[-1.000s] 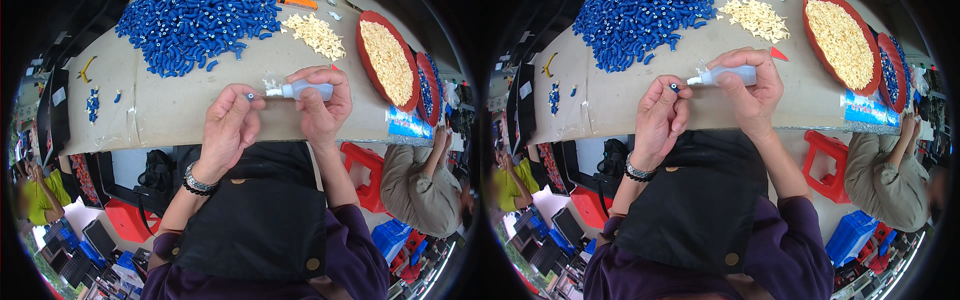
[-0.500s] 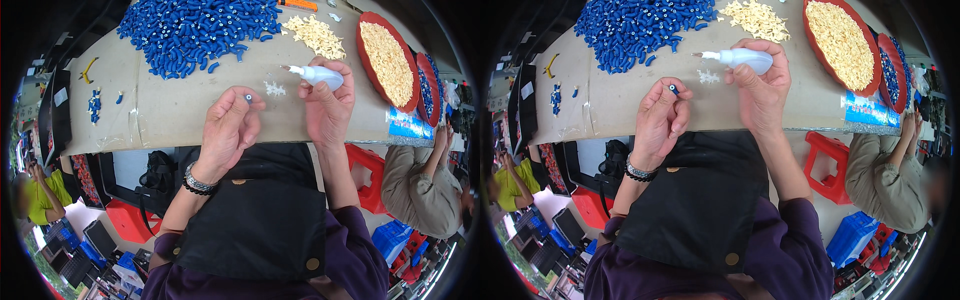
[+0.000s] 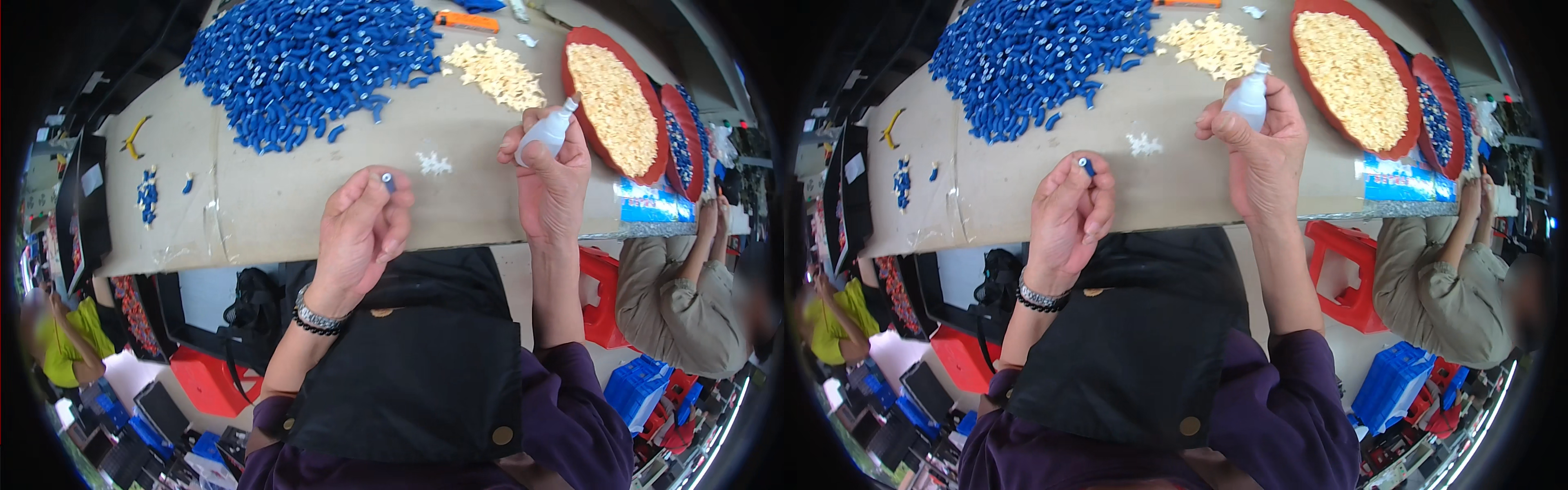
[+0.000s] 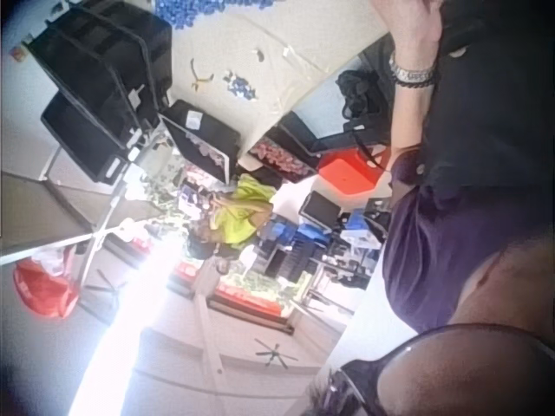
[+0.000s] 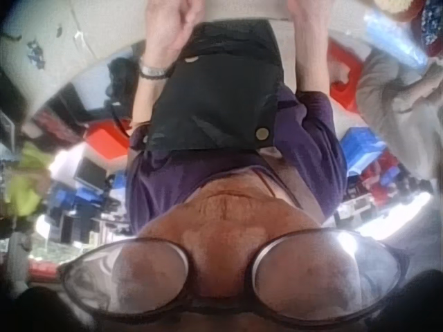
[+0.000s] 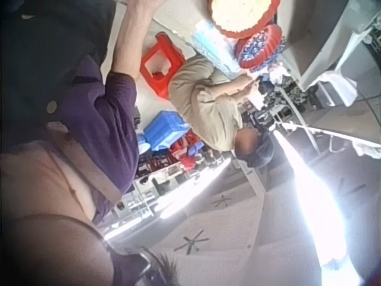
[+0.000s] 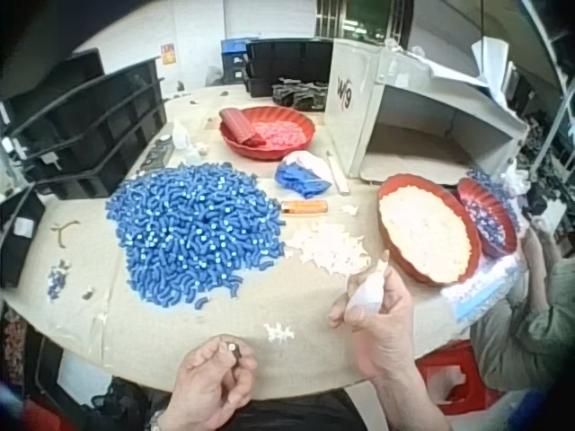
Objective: Assembling small blue and white plastic components using a small bottle of adhesive.
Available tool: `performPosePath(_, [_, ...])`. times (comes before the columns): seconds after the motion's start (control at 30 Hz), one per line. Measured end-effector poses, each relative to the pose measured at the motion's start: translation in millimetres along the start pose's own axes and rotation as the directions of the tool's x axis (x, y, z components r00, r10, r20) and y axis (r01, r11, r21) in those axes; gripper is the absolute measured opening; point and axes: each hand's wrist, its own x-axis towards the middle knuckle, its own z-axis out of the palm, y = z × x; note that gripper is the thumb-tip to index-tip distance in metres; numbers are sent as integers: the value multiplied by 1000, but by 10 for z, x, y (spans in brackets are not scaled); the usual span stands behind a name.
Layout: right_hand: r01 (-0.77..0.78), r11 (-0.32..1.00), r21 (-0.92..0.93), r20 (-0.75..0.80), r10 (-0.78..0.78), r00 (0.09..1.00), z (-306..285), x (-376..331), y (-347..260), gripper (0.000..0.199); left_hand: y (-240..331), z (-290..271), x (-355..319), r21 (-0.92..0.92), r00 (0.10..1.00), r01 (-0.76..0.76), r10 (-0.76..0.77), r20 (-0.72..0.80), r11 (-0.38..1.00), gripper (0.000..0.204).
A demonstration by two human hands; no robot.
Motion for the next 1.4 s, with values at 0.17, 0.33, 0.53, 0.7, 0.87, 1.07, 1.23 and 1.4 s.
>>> performPosePath(0.17, [42, 944, -326, -91, -76, 993, -202, 186, -142, 25, 49, -18, -4, -64, 997, 72, -71, 16, 995, 26])
performPosePath(0.33, [102, 499, -860, 20, -167, 986, -301, 420, -141, 8, 94, 18, -52, -208, 986, 158, -145, 77, 965, 25])
performPosePath(0.53, [238, -85, -968, 243, -54, 968, -143, 597, -128, 19, 71, 25, -75, -186, 988, 153, -151, 26, 971, 25])
performPosePath(0.7, [219, -243, -945, 217, 37, 975, 2, 658, -119, 23, 47, 46, -90, -134, 992, 123, -124, -4, 983, 25])
performPosePath(0.87, [287, -314, -905, 278, 74, 958, -43, 674, -99, 22, 16, 14, -76, -113, 995, 99, -95, 42, 989, 24])
performPosePath(1.07, [360, -301, -883, 362, 51, 931, -46, 605, -116, 15, -1, -7, -82, -89, 994, 95, -90, 66, 991, 22])
performPosePath(1.23, [150, 247, -957, 201, 199, 959, 177, 347, -166, 14, -25, -26, -84, -141, 995, 14, 1, 105, 990, 22])
performPosePath(1.4, [-380, 767, -518, 157, 522, 839, 380, 21, -25, 12, -22, 93, -75, -150, 974, -126, 151, 168, 981, 25])
